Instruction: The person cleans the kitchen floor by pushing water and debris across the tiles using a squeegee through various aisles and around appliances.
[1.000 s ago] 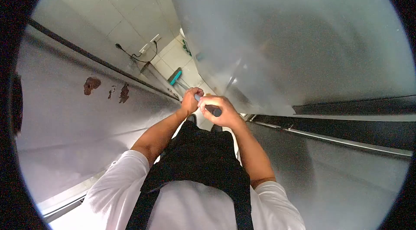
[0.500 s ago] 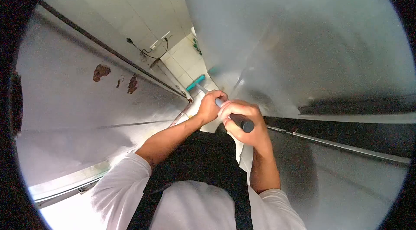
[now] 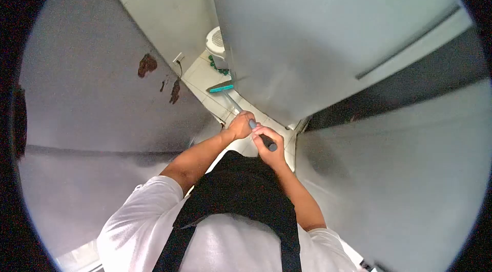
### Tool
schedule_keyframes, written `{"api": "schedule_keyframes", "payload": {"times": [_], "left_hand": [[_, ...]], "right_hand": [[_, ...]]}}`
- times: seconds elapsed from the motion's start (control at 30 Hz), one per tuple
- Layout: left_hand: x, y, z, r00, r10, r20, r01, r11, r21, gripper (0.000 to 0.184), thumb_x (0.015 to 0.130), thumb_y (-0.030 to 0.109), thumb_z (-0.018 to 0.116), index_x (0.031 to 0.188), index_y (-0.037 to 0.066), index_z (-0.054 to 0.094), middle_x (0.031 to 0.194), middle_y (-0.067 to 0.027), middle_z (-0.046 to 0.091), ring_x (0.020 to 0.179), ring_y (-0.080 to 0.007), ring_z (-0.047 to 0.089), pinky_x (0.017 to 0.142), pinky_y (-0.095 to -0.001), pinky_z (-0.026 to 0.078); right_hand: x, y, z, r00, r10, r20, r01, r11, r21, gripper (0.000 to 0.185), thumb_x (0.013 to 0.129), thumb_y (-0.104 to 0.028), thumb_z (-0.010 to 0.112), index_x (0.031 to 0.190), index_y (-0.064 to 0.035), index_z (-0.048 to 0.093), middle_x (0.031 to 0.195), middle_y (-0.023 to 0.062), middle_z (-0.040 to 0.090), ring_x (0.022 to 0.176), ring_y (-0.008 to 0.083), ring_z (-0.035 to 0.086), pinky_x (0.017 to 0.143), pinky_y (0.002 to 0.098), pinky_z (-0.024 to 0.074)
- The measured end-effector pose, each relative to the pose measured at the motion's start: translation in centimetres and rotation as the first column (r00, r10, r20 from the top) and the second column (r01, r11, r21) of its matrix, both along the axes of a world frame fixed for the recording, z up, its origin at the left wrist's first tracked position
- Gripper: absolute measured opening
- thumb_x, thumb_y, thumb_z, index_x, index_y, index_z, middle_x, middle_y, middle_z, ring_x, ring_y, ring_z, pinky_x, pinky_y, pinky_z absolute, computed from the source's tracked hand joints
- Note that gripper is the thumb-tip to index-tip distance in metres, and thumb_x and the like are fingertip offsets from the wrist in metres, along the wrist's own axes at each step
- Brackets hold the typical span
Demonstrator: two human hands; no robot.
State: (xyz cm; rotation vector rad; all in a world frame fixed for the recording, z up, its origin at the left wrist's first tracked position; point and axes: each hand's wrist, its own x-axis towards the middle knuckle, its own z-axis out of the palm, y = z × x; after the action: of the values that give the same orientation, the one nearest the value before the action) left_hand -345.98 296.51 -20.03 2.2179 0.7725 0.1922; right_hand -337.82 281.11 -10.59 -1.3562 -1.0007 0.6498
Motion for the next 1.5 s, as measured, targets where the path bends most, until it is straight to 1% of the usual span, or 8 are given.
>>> {"api": "schedule_keyframes", "payload": {"times": [0.17,0.37,0.7,0.9,1.17,1.33,1.43,1.5], "left_hand": [[-3.3,-2.9,-0.1,0.989,-0.147,0.001,0.146,0.988,0.050,0.022,0.084,0.027,0.071,0.086,0.005,0.071,0.100,-0.0230,0.065,0.101,-0.0392,0.060,0.090,-0.0458,0.049],[-5.7,-5.2,1.1,0.955,-0.297,0.000,0.295,0.950,-0.103,0.014,0.083,0.020,0.071,0.091,0.008,0.071,0.100,-0.0191,0.066,0.106,-0.0363,0.058,0.095,-0.0437,0.047],[-10.3,-11.9,2.7,0.810,-0.586,0.025,0.584,0.802,-0.123,0.022,0.084,0.029,0.074,0.091,0.008,0.071,0.101,-0.0168,0.068,0.103,-0.0344,0.063,0.089,-0.0436,0.049],[-11.4,-15.2,5.7,0.701,-0.705,-0.107,0.688,0.709,-0.156,0.016,0.082,0.020,0.069,0.091,0.007,0.071,0.099,-0.0163,0.069,0.098,-0.0368,0.064,0.084,-0.0449,0.051],[-15.9,-19.3,5.6,0.692,-0.715,0.103,0.711,0.699,0.079,0.010,0.076,0.011,0.071,0.086,0.009,0.068,0.094,-0.0128,0.071,0.097,-0.0348,0.064,0.085,-0.0442,0.050],[-18.9,-20.8,5.9,0.720,-0.685,0.114,0.678,0.729,0.098,0.014,0.075,0.007,0.070,0.089,0.008,0.070,0.095,-0.0145,0.069,0.096,-0.0367,0.062,0.086,-0.0443,0.050],[-21.1,-18.9,0.7,0.784,-0.612,0.101,0.595,0.788,0.161,0.025,0.078,0.008,0.069,0.102,0.007,0.071,0.109,-0.0193,0.065,0.106,-0.0381,0.060,0.093,-0.0449,0.048],[-21.8,-17.3,-3.4,0.770,-0.637,-0.033,0.630,0.751,0.197,0.033,0.079,0.012,0.073,0.112,0.006,0.068,0.118,-0.0203,0.063,0.116,-0.0369,0.057,0.099,-0.0436,0.047]], "right_hand": [[-5.3,-3.8,0.9,0.980,-0.172,-0.100,0.162,0.982,-0.100,0.003,0.087,-0.002,0.067,0.088,0.0014,0.067,0.098,0.0105,0.072,0.109,0.0243,0.066,0.099,0.0366,0.0478],[-9.4,-6.9,2.8,0.952,-0.295,-0.081,0.276,0.942,-0.193,0.002,0.085,0.002,0.064,0.085,0.0034,0.066,0.094,0.0114,0.070,0.108,0.0258,0.065,0.098,0.0367,0.0466],[-17.5,-15.2,6.2,0.885,-0.465,0.024,0.457,0.857,-0.237,0.003,0.085,-0.003,0.067,0.085,0.0006,0.068,0.094,0.0100,0.072,0.097,0.0194,0.067,0.089,0.0326,0.0495],[-20.7,-18.5,7.3,0.843,-0.535,0.054,0.534,0.822,-0.197,0.004,0.085,-0.003,0.069,0.084,0.0001,0.067,0.091,0.0098,0.074,0.091,0.0184,0.068,0.088,0.0309,0.0507],[-26.8,-22.5,8.0,0.815,-0.576,-0.057,0.570,0.816,-0.095,0.003,0.085,0.002,0.065,0.083,0.0026,0.063,0.093,0.0126,0.068,0.103,0.0236,0.064,0.094,0.0346,0.0471],[-30.5,-23.8,6.0,0.799,-0.596,-0.075,0.600,0.799,0.046,0.003,0.087,-0.001,0.067,0.090,-0.0012,0.065,0.101,0.0093,0.071,0.098,0.0163,0.065,0.089,0.0297,0.0488],[-31.4,-21.5,0.1,0.787,-0.615,-0.055,0.617,0.784,0.065,0.006,0.087,-0.004,0.068,0.092,-0.0018,0.065,0.101,0.0081,0.070,0.093,0.0167,0.064,0.086,0.0310,0.0501],[-32.8,-21.5,-1.9,0.850,-0.525,-0.039,0.525,0.851,-0.022,0.003,0.087,-0.001,0.066,0.090,-0.0015,0.065,0.101,0.0098,0.070,0.109,0.0223,0.064,0.097,0.0334,0.0468]]}}
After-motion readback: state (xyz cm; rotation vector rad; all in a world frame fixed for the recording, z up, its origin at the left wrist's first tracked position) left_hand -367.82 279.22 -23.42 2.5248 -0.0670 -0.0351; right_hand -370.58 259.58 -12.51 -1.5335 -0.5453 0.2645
